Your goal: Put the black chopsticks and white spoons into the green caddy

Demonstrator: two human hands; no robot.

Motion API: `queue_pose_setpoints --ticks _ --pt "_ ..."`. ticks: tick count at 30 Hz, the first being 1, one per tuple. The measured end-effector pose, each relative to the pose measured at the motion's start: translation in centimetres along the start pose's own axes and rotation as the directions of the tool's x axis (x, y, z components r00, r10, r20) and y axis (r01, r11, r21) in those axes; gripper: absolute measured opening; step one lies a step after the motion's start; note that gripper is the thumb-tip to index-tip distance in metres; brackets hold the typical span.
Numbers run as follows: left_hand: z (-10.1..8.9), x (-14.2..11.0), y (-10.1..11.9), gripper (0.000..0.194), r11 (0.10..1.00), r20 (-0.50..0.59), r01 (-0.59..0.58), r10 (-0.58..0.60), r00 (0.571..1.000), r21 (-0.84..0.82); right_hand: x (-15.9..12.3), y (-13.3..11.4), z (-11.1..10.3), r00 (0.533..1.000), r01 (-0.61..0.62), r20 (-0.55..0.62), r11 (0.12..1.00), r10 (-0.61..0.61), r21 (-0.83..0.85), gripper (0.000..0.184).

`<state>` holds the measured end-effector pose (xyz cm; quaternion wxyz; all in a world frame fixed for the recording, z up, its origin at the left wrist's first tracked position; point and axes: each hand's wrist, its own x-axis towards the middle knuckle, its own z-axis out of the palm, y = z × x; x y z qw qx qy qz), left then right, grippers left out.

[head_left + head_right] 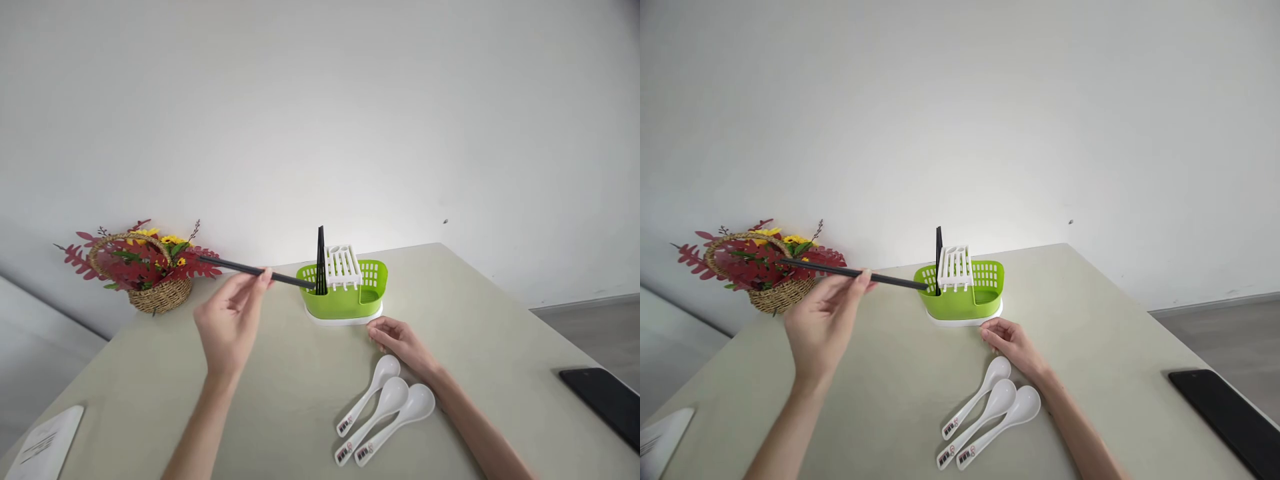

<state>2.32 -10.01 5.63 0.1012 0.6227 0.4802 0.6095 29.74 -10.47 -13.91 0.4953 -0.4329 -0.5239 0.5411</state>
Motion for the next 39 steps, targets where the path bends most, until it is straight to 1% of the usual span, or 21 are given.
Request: queue_pose_setpoints --ticks 1,3,6,10,12,16,20,22,25,29,32,36,39 --pt "0.1 0.9 -0.1 0.021 0.999 0.003 -0.032 0.032 0.999 0.016 0.0 0.0 0.0 1.0 -0.005 0.001 1.0 0.005 -0.001 0.04" --pt "0.8 2.6 -0.9 0.022 0.997 0.044 -0.07 0.069 0.997 0.026 0.0 -0.1 0.1 1.0 -0.012 0.003 1.0 0.012 -0.004 0.04" --pt "2.8 4.7 -3.4 0.022 0.995 0.148 -0.098 0.093 0.985 0.032 -0.1 -0.1 0.1 1.0 -0.012 0.012 1.0 0.012 -0.001 0.041" --pt "5.8 6.3 -7.1 0.026 0.994 0.313 -0.083 0.056 0.948 0.074 0.0 -0.2 0.2 1.0 -0.021 0.014 1.0 0.021 0.013 0.044" --pt "7.0 6.8 -8.5 0.029 0.988 0.398 -0.076 0.017 0.917 0.133 0.1 -0.3 0.3 1.0 -0.026 0.011 1.0 0.026 0.01 0.045" --pt "8.9 7.4 -9.8 0.035 0.973 0.519 -0.091 -0.033 0.854 0.21 0.3 -0.3 0.4 1.0 -0.016 0.011 1.0 0.016 0.012 0.046" --pt "10.2 7.7 -10.2 0.031 0.967 0.568 -0.099 -0.053 0.822 0.233 0.3 -0.5 0.4 1.0 -0.025 0.0 1.0 0.025 0.019 0.047" --pt "10.7 7.6 -10.3 0.03 0.962 0.577 -0.111 -0.055 0.815 0.249 0.3 -0.7 0.4 1.0 -0.03 -0.002 0.999 0.03 0.022 0.048" --pt "11.3 7.5 -10.5 0.029 0.954 0.575 -0.14 -0.04 0.817 0.266 0.2 -0.9 0.3 0.999 -0.032 -0.002 0.999 0.032 0.028 0.047" --pt "11.8 7.3 -11.1 0.033 0.941 0.538 -0.178 -0.005 0.843 0.287 0.3 -1.0 0.3 0.999 -0.036 0.002 0.999 0.036 0.041 0.046" --pt "11.8 6.9 -11.8 0.037 0.943 0.5 -0.173 0.009 0.866 0.284 0.4 -1.1 0.4 0.999 -0.04 -0.005 0.998 0.04 0.04 0.047" --pt "11.2 5.9 -12.7 0.039 0.964 0.439 -0.105 -0.014 0.899 0.245 0.3 -1.1 0.3 0.999 -0.046 -0.014 0.999 0.047 0.028 0.048" --pt "10.2 4.7 -13.8 0.045 0.978 0.321 0.015 -0.084 0.943 0.21 0.2 -1.0 0.2 0.999 -0.042 -0.018 0.999 0.042 0.022 0.048"
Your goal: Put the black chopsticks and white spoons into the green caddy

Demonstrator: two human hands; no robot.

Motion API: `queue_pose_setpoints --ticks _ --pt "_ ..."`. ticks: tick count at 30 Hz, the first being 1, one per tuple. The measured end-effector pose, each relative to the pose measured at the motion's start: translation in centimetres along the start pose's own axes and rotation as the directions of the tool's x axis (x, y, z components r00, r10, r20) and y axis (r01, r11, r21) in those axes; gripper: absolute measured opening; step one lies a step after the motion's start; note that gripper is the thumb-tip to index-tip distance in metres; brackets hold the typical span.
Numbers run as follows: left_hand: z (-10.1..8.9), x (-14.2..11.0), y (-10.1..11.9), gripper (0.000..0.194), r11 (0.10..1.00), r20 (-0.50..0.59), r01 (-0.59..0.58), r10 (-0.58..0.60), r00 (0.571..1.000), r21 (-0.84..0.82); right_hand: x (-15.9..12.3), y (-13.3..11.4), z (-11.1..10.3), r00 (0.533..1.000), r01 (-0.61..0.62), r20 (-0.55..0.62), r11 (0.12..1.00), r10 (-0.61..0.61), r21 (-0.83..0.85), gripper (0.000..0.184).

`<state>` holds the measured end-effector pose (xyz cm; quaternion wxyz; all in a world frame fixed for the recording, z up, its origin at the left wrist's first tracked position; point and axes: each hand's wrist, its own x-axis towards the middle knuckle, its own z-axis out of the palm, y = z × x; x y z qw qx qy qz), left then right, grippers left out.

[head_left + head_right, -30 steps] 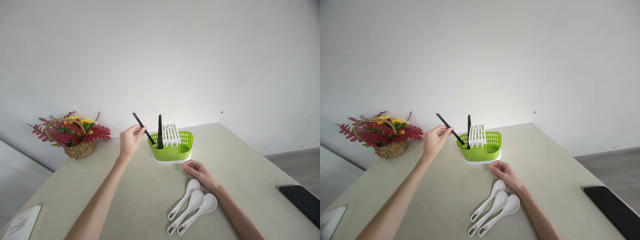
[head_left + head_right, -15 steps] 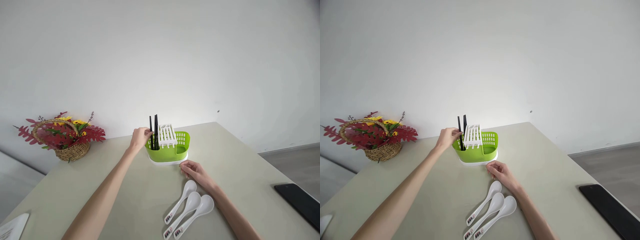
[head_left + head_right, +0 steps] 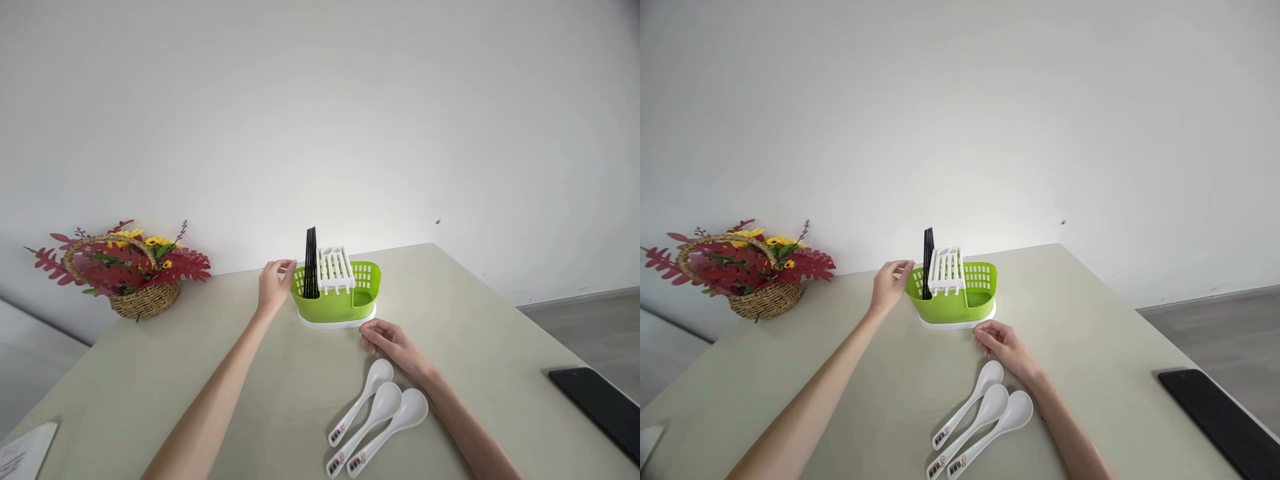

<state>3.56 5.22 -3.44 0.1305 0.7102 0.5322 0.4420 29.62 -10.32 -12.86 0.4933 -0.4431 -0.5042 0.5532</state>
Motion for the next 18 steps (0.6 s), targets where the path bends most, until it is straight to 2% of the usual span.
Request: queue_pose_setpoints --ticks 3,5,8,12,15,18 --pt "-0.5 -2.3 -2.0 0.054 0.988 -0.092 0.13 -0.138 0.986 -0.086 0.0 0.0 0.0 1.0 0.001 -0.01 1.0 -0.001 -0.017 0.049" --pt "-0.7 -4.4 -3.4 0.058 0.969 -0.089 0.203 -0.217 0.972 -0.137 0.0 0.0 0.0 1.0 -0.002 -0.011 0.999 0.002 -0.038 0.052" --pt "-0.8 -8.1 -4.8 0.059 0.941 0.008 0.272 -0.276 0.961 -0.199 0.0 0.0 0.0 1.0 -0.007 -0.007 0.998 0.006 -0.061 0.055" --pt "-0.7 -12.2 -4.9 0.055 0.918 0.157 0.309 -0.276 0.948 -0.248 -0.2 0.4 -0.1 1.0 -0.005 -0.009 0.997 0.004 -0.079 0.052" --pt "-1.0 -13.6 -4.5 0.052 0.906 0.255 0.325 -0.257 0.932 -0.273 -0.4 0.5 -0.1 0.999 0.012 -0.041 0.998 -0.015 -0.062 0.049" --pt "-1.3 -13.9 -4.2 0.051 0.898 0.265 0.327 -0.253 0.931 -0.293 -0.8 0.2 -0.7 0.999 0.0 -0.054 0.995 -0.005 -0.101 0.05"
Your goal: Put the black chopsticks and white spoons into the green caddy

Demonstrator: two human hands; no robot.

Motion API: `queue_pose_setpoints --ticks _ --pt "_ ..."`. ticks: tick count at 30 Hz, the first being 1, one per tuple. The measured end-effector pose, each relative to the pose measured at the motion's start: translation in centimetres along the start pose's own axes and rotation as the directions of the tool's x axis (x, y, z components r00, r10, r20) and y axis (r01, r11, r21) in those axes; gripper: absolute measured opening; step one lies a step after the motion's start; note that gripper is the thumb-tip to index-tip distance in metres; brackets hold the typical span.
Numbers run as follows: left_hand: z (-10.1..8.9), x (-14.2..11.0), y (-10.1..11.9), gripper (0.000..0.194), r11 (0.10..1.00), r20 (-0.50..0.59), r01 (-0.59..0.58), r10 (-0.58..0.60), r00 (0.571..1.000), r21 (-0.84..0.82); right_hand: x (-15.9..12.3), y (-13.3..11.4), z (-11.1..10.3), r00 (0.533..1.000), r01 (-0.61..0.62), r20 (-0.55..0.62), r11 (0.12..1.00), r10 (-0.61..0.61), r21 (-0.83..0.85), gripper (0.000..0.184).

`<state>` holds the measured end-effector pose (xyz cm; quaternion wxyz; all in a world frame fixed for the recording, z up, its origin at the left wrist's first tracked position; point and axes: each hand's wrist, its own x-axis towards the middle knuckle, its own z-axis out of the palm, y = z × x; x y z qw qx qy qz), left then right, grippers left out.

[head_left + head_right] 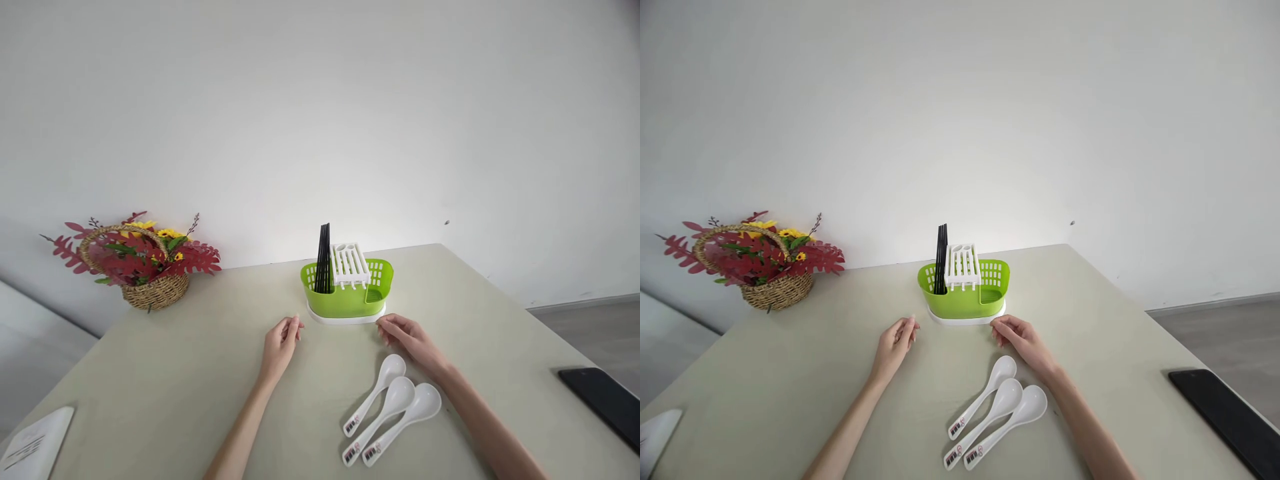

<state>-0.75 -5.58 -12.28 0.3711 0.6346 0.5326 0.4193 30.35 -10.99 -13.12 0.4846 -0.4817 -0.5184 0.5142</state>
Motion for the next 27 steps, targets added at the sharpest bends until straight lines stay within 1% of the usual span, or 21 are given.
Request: queue_pose_setpoints --ticks 2,6,9,12,14,17,20,24,27 --pt "-0.1 -0.1 0.1 0.052 1.0 -0.004 -0.009 0.009 1.0 0.008 -0.6 -0.1 -0.9 0.999 -0.034 -0.001 0.993 0.034 -0.114 0.052" --pt "0.0 -0.2 0.1 0.051 0.999 0.009 -0.029 0.028 1.0 0.045 -2.9 -0.1 -3.2 0.994 -0.1 -0.072 0.929 0.079 -0.355 0.051" --pt "0.0 -0.4 0.0 0.049 0.998 0.018 -0.041 0.04 0.999 0.056 -5.5 0.0 -4.4 0.993 -0.12 -0.073 0.879 0.097 -0.461 0.048" --pt "0.1 -0.7 0.1 0.047 0.994 0.018 -0.058 0.056 0.998 0.089 -7.9 -0.1 -4.6 0.982 -0.183 -0.058 0.812 0.181 -0.554 0.046" --pt "0.1 -0.8 0.1 0.047 0.991 0.018 -0.066 0.064 0.998 0.114 -9.2 -0.2 -4.4 0.965 -0.231 -0.029 0.786 0.262 -0.573 0.048" --pt "0.2 -1.0 0.2 0.048 0.989 0.029 -0.073 0.07 0.997 0.13 -10.1 -0.2 -3.9 0.939 -0.252 0.059 0.797 0.338 -0.548 0.051" --pt "0.2 -1.2 0.3 0.046 0.987 0.04 -0.082 0.077 0.996 0.135 -10.2 -0.1 -3.6 0.937 -0.225 0.118 0.825 0.329 -0.518 0.051" --pt "0.2 -1.3 0.3 0.046 0.984 0.05 -0.099 0.092 0.994 0.147 -10.5 -0.5 -3.6 0.938 -0.22 0.12 0.827 0.324 -0.517 0.048" --pt "0.1 -1.4 0.4 0.047 0.984 0.062 -0.101 0.092 0.994 0.149 -11.2 -1.6 -3.7 0.922 -0.245 0.14 0.826 0.36 -0.508 0.046"
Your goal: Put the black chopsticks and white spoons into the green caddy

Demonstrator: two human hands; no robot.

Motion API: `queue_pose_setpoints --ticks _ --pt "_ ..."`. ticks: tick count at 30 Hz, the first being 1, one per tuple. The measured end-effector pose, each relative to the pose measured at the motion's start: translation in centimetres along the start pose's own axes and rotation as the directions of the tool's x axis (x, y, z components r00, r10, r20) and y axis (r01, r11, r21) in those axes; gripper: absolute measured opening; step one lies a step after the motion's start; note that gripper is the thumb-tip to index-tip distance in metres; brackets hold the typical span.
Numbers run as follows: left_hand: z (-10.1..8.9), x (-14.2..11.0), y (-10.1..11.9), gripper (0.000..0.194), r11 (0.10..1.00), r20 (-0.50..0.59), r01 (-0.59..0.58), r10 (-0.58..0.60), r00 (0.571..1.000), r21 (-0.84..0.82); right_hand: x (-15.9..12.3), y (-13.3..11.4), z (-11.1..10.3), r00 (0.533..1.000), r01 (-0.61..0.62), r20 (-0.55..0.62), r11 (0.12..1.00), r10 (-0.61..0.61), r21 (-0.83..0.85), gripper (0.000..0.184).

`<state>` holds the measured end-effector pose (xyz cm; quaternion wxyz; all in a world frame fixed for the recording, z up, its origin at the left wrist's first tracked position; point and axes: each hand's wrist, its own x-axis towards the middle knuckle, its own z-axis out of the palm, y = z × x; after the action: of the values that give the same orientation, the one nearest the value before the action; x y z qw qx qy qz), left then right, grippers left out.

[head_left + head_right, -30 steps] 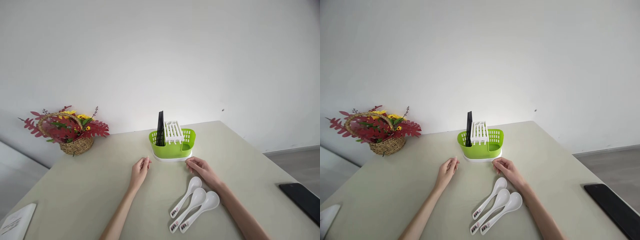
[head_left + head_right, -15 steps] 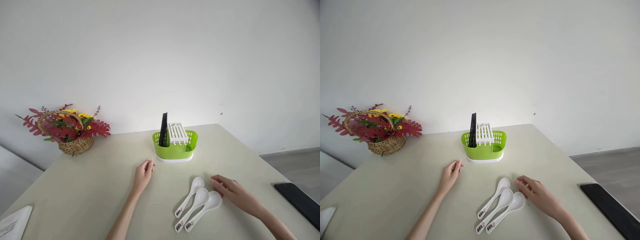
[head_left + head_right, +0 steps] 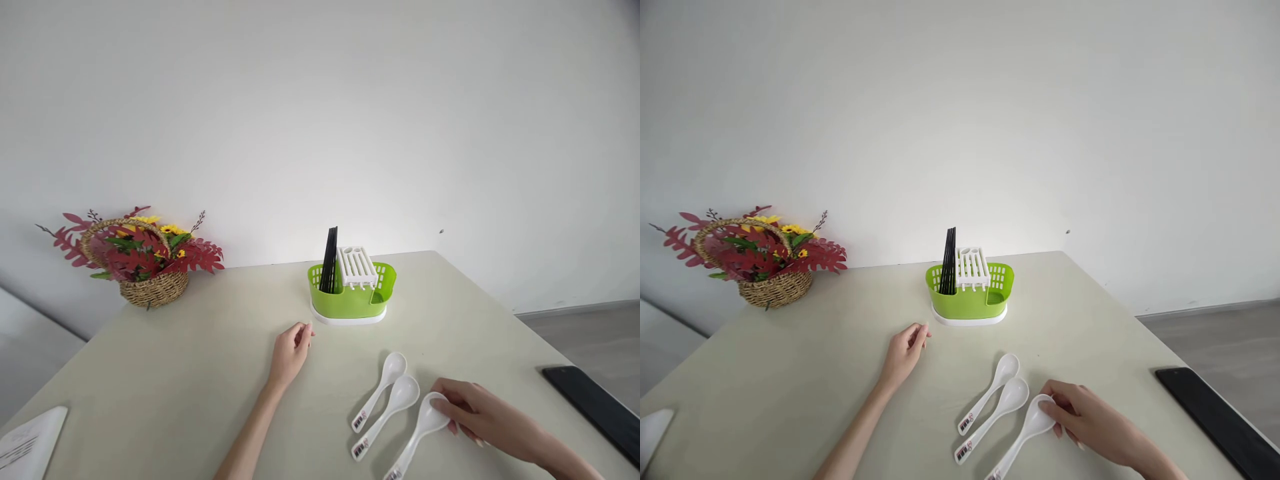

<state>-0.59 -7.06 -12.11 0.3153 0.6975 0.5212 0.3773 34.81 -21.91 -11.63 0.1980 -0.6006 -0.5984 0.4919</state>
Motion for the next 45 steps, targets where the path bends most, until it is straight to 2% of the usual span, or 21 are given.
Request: queue_pose_setpoints --ticks 4,7,9,12,15,17,19,21,25,28,30,33,37,45 --pt "0.0 0.0 0.0 0.048 1.0 0.013 0.003 -0.003 1.0 0.0 -1.3 -2.4 -0.8 0.999 0.022 0.036 1.0 -0.022 -0.006 0.047" --pt "0.0 0.0 -0.2 0.048 1.0 0.014 -0.002 0.001 1.0 0.01 -1.5 -5.7 -1.7 0.993 0.093 -0.063 0.993 -0.097 -0.071 0.048" --pt "0.1 0.0 -0.3 0.048 1.0 0.012 -0.012 0.012 1.0 0.013 -1.3 -8.6 -2.4 0.966 0.156 -0.182 0.978 -0.181 -0.139 0.047" --pt "0.1 -0.1 -0.4 0.048 0.999 0.014 -0.024 0.024 1.0 0.021 -0.3 -13.5 -3.4 0.875 0.226 -0.343 0.916 -0.34 -0.332 0.045" --pt "0.2 -0.2 -0.2 0.047 0.999 0.025 -0.034 0.033 0.999 0.023 1.3 -18.1 -4.2 0.734 0.212 -0.452 0.804 -0.506 -0.555 0.044" --pt "0.2 -0.2 -0.2 0.047 0.999 0.028 -0.041 0.041 0.999 0.021 2.7 -20.8 -4.6 0.638 0.158 -0.47 0.701 -0.61 -0.695 0.038" --pt "0.2 -0.3 -0.1 0.047 0.999 0.028 -0.048 0.047 0.998 0.023 4.2 -23.2 -4.8 0.598 0.088 -0.433 0.592 -0.675 -0.801 0.033" --pt "0.2 -0.3 -0.2 0.048 0.998 0.027 -0.053 0.052 0.998 0.029 5.6 -25.4 -4.8 0.612 0.004 -0.388 0.493 -0.689 -0.87 0.031" --pt "0.3 -0.4 -0.5 0.048 0.998 0.037 -0.057 0.055 0.998 0.035 8.5 -28.3 -3.9 0.707 -0.091 -0.302 0.341 -0.64 -0.936 0.024" --pt "0.4 -0.4 -0.7 0.047 0.996 0.039 -0.064 0.062 0.997 0.055 10.8 -29.4 -2.9 0.798 -0.063 -0.189 0.232 -0.573 -0.971 0.019" --pt "0.4 -0.4 -0.8 0.047 0.995 0.04 -0.07 0.067 0.997 0.076 12.3 -29.7 -2.2 0.853 -0.023 -0.122 0.197 -0.508 -0.98 0.018" --pt "0.4 -0.5 -0.9 0.046 0.992 0.046 -0.075 0.071 0.996 0.106 14.1 -29.8 -1.1 0.899 0.011 -0.075 0.194 -0.431 -0.981 0.017" --pt "0.4 -0.6 -0.9 0.046 0.989 0.043 -0.084 0.079 0.996 0.121 15.7 -29.8 0.2 0.933 0.028 -0.05 0.212 -0.355 -0.977 0.017" --pt "0.4 -0.5 -0.8 0.046 0.989 0.051 -0.091 0.086 0.995 0.116 17.7 -30.0 1.5 0.949 0.037 -0.055 0.282 -0.31 -0.959 0.023"
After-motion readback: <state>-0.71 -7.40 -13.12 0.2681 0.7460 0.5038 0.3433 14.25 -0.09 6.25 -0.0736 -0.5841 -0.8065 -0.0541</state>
